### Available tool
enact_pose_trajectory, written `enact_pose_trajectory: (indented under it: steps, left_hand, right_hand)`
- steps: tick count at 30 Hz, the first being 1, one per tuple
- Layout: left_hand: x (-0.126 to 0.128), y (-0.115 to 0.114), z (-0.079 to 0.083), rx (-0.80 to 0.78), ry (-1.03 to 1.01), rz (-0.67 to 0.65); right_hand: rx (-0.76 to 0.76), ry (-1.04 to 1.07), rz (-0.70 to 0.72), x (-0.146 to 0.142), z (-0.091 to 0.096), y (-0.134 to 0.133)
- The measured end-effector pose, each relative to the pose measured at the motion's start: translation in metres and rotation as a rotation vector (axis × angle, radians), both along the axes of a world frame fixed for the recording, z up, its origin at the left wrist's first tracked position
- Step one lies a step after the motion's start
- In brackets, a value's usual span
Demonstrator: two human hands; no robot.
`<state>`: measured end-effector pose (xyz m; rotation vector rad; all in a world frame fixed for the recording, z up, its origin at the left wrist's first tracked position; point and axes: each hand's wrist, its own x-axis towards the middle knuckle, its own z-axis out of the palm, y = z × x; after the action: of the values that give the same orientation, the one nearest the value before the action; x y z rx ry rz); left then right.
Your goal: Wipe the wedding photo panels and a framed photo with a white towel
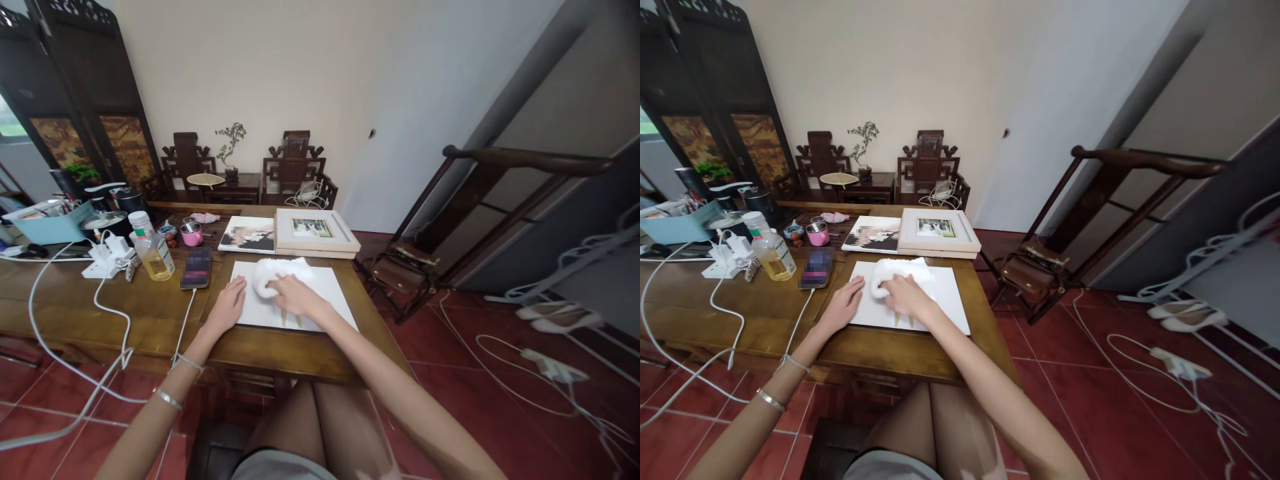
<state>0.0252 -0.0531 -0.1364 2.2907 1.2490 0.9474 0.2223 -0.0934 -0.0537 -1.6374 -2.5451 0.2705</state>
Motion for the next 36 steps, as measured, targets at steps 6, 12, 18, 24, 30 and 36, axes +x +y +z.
enact_pose_trajectory:
  steps: [6,12,18,24,30,36]
  left_hand:
    - [-0.001,0.001,0.006,0.064,0.051,-0.018]
    - [-0.002,0.002,0.005,0.076,0.052,-0.01]
    - [-0.002,0.002,0.001,0.045,0.041,-0.015]
    - [-0.001,0.001,0.0,0.061,0.047,-0.002]
    - [0.0,0.0,0.002,0.076,0.069,0.0]
    - [-0.001,0.001,0.002,0.078,0.072,-0.007]
  right_hand:
    - [0.031,0.067,-0.015,-0.048,0.001,0.059]
    - [0.022,0.114,0.01,-0.04,0.002,0.071]
    - [0.04,0.083,-0.133,0.059,-0.008,0.052]
    - [0.048,0.019,-0.11,0.107,-0.028,-0.026]
    - [-0.035,0.097,0.051,0.101,-0.024,-0.119]
    - [-0.008,0.029,0.015,0.108,-0.029,-0.063]
